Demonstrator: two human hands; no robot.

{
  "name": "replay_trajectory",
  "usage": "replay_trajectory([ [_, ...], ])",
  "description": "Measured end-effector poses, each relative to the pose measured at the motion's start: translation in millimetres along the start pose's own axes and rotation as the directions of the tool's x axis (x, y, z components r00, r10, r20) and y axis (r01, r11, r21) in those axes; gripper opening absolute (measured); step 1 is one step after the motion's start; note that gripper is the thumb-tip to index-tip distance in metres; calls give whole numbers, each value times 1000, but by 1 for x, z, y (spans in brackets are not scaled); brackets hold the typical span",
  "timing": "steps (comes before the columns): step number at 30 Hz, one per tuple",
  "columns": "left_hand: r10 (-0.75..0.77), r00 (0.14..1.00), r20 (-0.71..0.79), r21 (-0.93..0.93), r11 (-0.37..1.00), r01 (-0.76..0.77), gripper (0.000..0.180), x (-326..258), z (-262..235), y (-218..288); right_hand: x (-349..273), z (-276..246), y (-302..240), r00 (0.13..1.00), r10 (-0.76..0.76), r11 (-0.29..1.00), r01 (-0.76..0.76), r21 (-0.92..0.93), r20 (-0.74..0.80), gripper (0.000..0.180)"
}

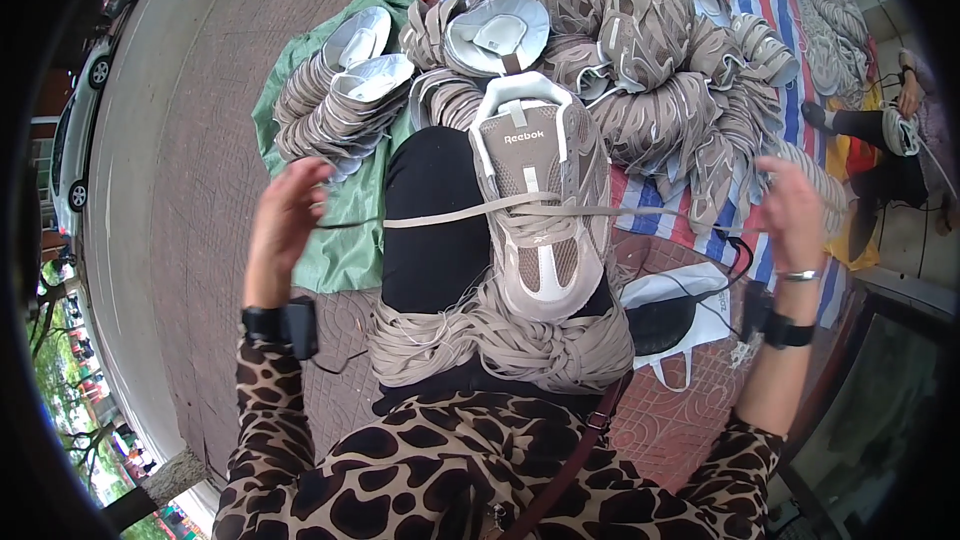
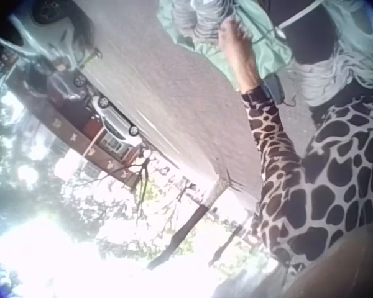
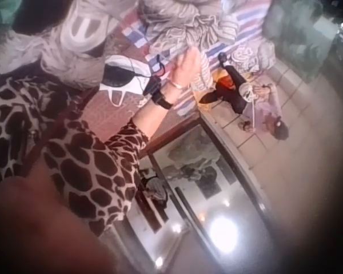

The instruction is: Lacing and assembling shoe components while sitting on the ground.

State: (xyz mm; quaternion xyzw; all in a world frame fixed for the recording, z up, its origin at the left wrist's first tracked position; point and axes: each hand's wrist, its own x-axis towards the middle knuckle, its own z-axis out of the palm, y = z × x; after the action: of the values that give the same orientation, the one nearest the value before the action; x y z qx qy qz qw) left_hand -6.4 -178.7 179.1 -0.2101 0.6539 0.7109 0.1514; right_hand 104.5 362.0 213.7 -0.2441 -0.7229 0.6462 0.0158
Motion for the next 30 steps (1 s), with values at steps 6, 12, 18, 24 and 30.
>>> replay_trajectory([
  [6,184,839,512,367,837,-407,22,-26,112,-10,-19,116,-11,889,-190,971,232,-52,416,18],
  [12,330,766,552,622,449,-641,28,-34,133,-5,-25,134,-13,884,-178,878,341,-336,433,11],
  [18,310,799,515,617,513,-597,25,-31,129,-9,-21,143,0,894,-180,901,318,-297,409,12],
  [24,148,873,465,430,824,-369,19,-39,115,-4,-19,150,-1,888,-234,860,379,-342,397,11],
  [30,154,851,501,446,797,-407,13,-39,127,-15,-19,163,-9,647,-556,451,762,-465,522,8],
])
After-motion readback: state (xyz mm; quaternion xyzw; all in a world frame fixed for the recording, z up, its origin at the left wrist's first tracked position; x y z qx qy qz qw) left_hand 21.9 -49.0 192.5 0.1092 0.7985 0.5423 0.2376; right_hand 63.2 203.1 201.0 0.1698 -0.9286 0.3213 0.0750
